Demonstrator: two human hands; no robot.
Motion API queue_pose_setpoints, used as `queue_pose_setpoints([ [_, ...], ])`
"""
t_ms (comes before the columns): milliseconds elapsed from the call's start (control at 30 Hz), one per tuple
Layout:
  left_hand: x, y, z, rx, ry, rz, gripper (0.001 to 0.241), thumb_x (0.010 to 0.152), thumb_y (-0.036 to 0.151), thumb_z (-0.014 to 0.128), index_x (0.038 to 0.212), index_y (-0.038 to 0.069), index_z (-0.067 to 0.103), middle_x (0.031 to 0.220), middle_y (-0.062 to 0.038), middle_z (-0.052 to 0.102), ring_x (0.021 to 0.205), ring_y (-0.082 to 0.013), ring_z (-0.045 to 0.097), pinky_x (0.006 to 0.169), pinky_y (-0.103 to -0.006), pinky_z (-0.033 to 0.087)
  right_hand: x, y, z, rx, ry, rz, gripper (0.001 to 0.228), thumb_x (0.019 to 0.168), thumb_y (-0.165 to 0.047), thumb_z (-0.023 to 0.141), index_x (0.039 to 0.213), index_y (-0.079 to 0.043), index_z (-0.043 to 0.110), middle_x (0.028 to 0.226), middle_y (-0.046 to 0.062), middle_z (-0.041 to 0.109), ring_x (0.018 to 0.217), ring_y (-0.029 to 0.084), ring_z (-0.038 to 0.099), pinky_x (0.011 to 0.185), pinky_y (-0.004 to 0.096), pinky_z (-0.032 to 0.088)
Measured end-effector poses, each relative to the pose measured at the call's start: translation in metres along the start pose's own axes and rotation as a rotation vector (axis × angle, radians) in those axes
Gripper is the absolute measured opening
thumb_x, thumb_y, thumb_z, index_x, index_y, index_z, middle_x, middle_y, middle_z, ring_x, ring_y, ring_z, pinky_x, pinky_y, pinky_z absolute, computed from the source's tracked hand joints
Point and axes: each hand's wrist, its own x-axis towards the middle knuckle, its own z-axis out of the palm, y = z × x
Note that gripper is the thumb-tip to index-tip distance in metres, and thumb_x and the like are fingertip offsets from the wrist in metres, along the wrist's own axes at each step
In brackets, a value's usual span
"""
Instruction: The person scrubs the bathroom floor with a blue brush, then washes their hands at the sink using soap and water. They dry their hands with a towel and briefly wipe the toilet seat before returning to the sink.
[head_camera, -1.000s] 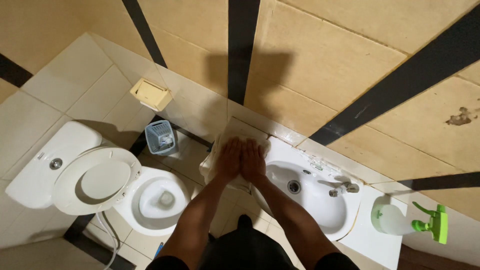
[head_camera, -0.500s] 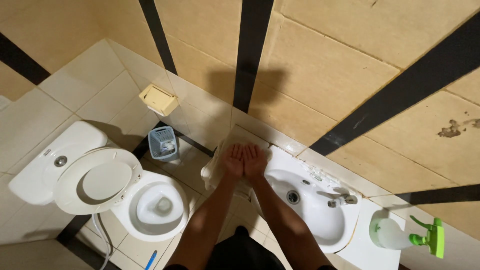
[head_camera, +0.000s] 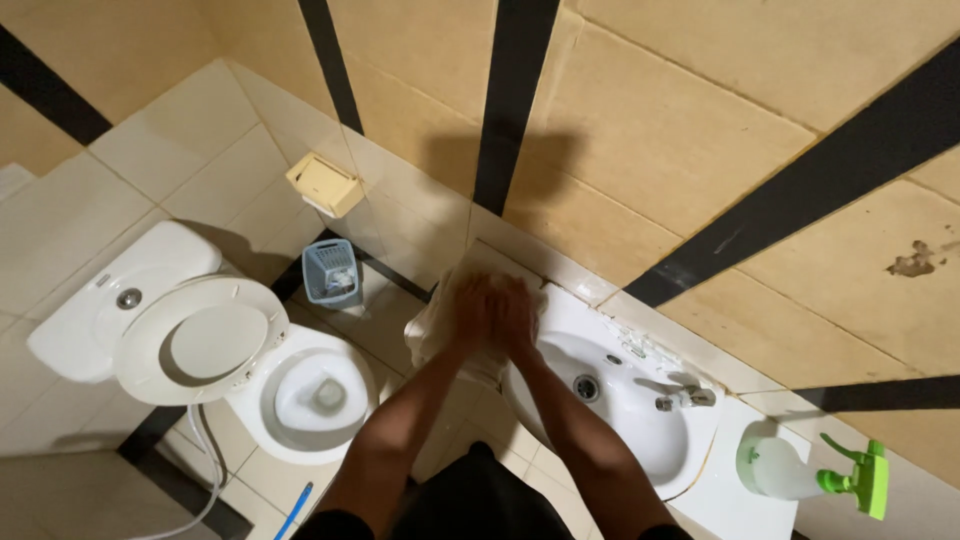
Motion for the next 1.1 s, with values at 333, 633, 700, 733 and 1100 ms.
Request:
queue_pose_setpoints([
  [333,-0.015,-0.009,0.078,-0.010,-0.006,-0.082,0.063,0.101,0.034,0.045,0.156,0.004,0.038,0.165,-0.017,0.032,0.153,-0.0337,0.025,0.125,-0.0518,0.015,-0.017,-0.053,-0.028,-0.884,-0.227,-0.260,0.065,0.099,-0.035,0.050,0.153,0.000,0.040,0.161,0.024,0.035,0.148,0.046,0.030,0.122,0.059,0.021],
  [633,-0.012,-0.037,0.106,0.018,-0.005,-0.170,0.063,0.103,0.034,0.045,0.159,0.006,0.035,0.167,-0.014,0.030,0.157,-0.0314,0.023,0.129,-0.0513,0.012,0.007,-0.044,-0.003,-0.946,-0.337,-0.351,0.067,0.100,-0.039,0.047,0.154,0.000,0.037,0.161,0.026,0.032,0.148,0.049,0.027,0.120,0.060,0.020],
  [700,-0.016,-0.054,0.092,0.076,0.022,-0.239,0.062,0.104,0.033,0.045,0.160,0.007,0.034,0.169,-0.013,0.030,0.159,-0.0299,0.023,0.130,-0.0501,0.011,0.018,-0.060,0.017,-0.912,-0.372,-0.457,0.069,0.099,-0.041,0.048,0.154,0.000,0.037,0.160,0.026,0.032,0.147,0.049,0.026,0.118,0.061,0.021],
  [733,-0.022,-0.061,0.070,0.112,0.011,-0.293,0.064,0.104,0.034,0.044,0.160,0.007,0.032,0.170,-0.011,0.028,0.159,-0.0282,0.021,0.131,-0.0486,0.010,0.022,-0.074,0.030,-0.866,-0.397,-0.521,0.069,0.100,-0.039,0.049,0.155,0.001,0.037,0.161,0.026,0.032,0.148,0.048,0.027,0.119,0.060,0.023],
  [1100,-0.177,-0.216,-0.046,0.130,-0.271,-0.872,0.073,0.100,0.030,0.044,0.164,0.005,0.019,0.172,-0.010,0.016,0.159,-0.0265,0.009,0.126,-0.0475,0.009,-0.030,-0.193,0.228,-0.495,-0.910,-0.815,0.066,0.100,-0.025,0.053,0.157,0.002,0.034,0.163,0.024,0.034,0.151,0.044,0.030,0.123,0.051,0.029],
])
